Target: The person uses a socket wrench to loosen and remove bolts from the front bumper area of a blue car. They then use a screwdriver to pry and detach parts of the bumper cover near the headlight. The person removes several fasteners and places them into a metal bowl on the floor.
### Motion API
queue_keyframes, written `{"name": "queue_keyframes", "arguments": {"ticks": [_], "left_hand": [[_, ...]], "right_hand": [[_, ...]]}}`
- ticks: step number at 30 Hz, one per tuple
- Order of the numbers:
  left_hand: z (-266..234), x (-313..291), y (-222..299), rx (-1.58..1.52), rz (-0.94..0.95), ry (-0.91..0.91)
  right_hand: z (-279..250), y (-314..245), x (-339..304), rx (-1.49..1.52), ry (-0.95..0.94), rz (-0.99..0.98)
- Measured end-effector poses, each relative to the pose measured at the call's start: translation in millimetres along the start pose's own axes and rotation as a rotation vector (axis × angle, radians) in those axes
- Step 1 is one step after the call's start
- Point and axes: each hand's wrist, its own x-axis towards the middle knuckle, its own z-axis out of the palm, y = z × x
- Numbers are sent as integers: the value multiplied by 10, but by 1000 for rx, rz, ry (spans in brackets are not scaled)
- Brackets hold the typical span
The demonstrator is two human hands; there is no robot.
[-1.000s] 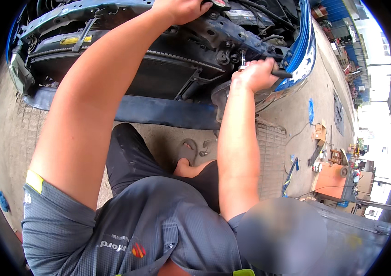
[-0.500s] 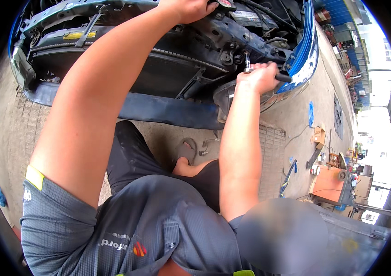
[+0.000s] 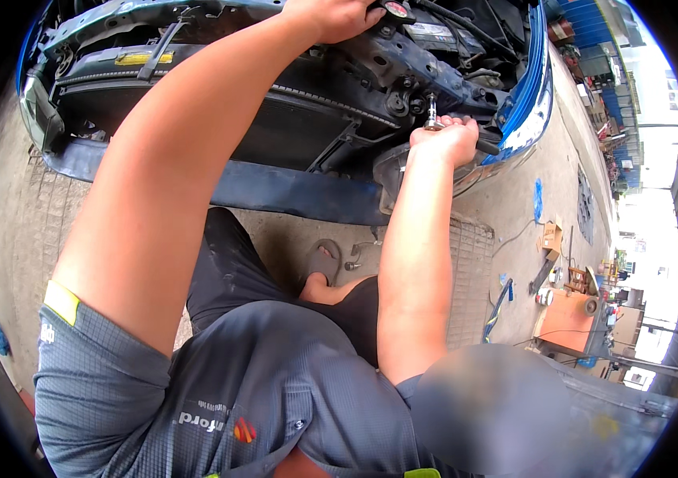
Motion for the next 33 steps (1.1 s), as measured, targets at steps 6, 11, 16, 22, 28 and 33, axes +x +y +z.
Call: {"name": "queue_keyframes", "arguments": {"ticks": [6, 11, 16, 22, 28, 33], "left_hand": [[-30, -43, -3, 17, -10, -31], [38, -26, -9, -23, -10, -2], [-11, -24, 16, -19, -6, -26], [46, 4, 62, -11, 22, 11], [75, -40, -38, 3, 22, 25], [33, -15, 8, -10, 20, -4]], "right_hand": [[-144, 39, 65, -1258, -1246, -1602], [-95, -92, 129, -1137, -1344, -1501], [-97, 54, 99, -183, -172, -84], [-132, 123, 187, -520, -108, -493], [-120, -82, 75, -1349, -1381, -1585], [-106, 52, 4, -630, -445, -767]]}}
